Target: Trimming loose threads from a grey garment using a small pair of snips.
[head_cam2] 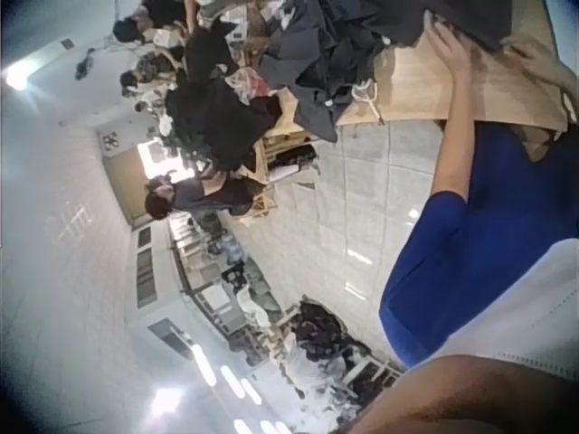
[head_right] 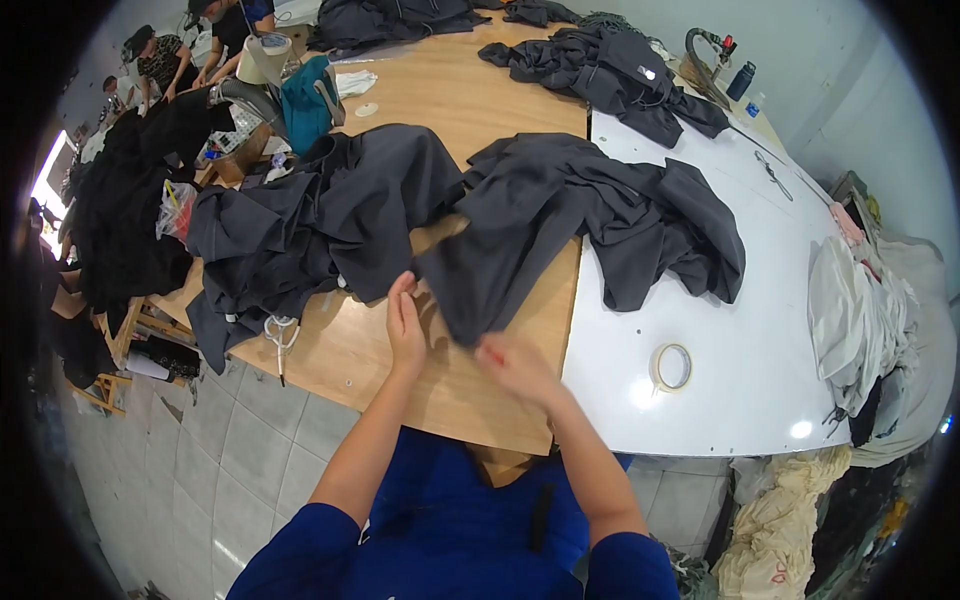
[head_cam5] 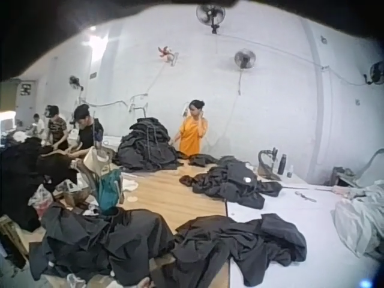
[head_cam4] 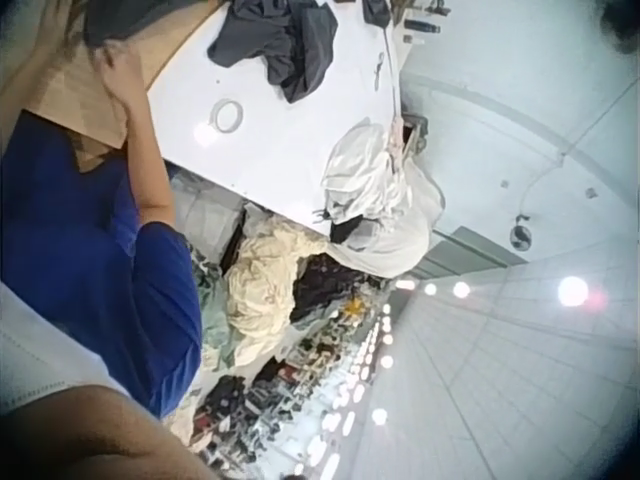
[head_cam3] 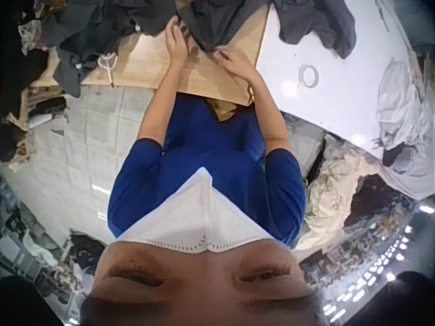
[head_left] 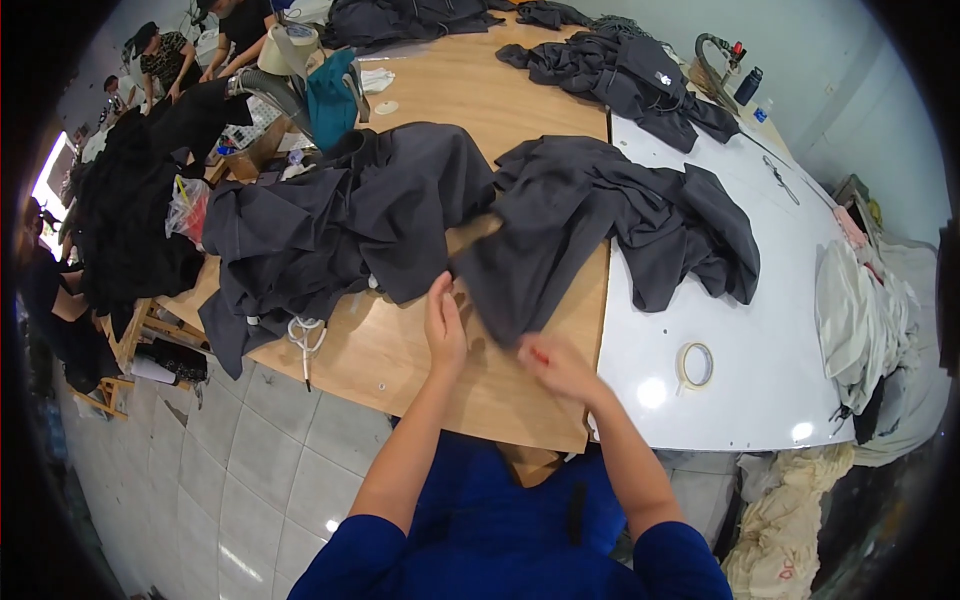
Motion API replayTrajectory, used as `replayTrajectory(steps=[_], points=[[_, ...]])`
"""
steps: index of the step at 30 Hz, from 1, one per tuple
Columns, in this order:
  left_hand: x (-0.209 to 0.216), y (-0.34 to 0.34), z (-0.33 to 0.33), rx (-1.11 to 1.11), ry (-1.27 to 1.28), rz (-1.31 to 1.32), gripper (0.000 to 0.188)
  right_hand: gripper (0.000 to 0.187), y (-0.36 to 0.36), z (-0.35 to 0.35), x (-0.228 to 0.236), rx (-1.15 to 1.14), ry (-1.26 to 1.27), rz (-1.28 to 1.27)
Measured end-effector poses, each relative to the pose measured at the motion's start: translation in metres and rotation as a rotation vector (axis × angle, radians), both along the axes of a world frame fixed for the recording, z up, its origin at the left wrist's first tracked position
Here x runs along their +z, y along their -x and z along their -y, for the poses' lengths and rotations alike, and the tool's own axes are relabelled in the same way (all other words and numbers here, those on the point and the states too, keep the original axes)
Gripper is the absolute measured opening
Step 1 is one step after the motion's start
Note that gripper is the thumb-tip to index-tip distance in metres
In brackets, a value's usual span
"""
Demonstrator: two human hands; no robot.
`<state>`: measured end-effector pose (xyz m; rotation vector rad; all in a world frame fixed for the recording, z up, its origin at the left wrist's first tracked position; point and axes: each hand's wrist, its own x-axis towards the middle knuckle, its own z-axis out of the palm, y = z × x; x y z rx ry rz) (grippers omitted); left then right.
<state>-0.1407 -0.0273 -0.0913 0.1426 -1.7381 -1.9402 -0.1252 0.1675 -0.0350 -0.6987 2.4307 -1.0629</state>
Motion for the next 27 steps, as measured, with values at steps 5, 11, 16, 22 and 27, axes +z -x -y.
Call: replayTrajectory(steps=[5,11,16,22,27], points=[[0.016,0.000,0.000,0.023,0.431,-0.118,0.045,0.028,-0.095,-0.010,0.011,0.356,0.117,0.075],[0.016,-0.014,-0.005,-0.154,0.345,0.084,0.030,0.030,-0.122,-0.044,0.035,-0.348,0.304,0.134],[0.051,-0.068,-0.013,0.140,0.494,-0.125,0.026,0.020,-0.148,-0.078,0.034,-0.789,0.314,-0.050],[0.064,-0.124,-0.054,-0.739,-0.769,0.549,0.038,0.015,-0.084,-0.079,0.028,-0.714,0.407,-0.271],[0.054,-0.088,-0.066,-0.604,-1.381,0.573,0.033,0.042,-0.001,-0.072,-0.008,-0.636,0.115,-0.433]])
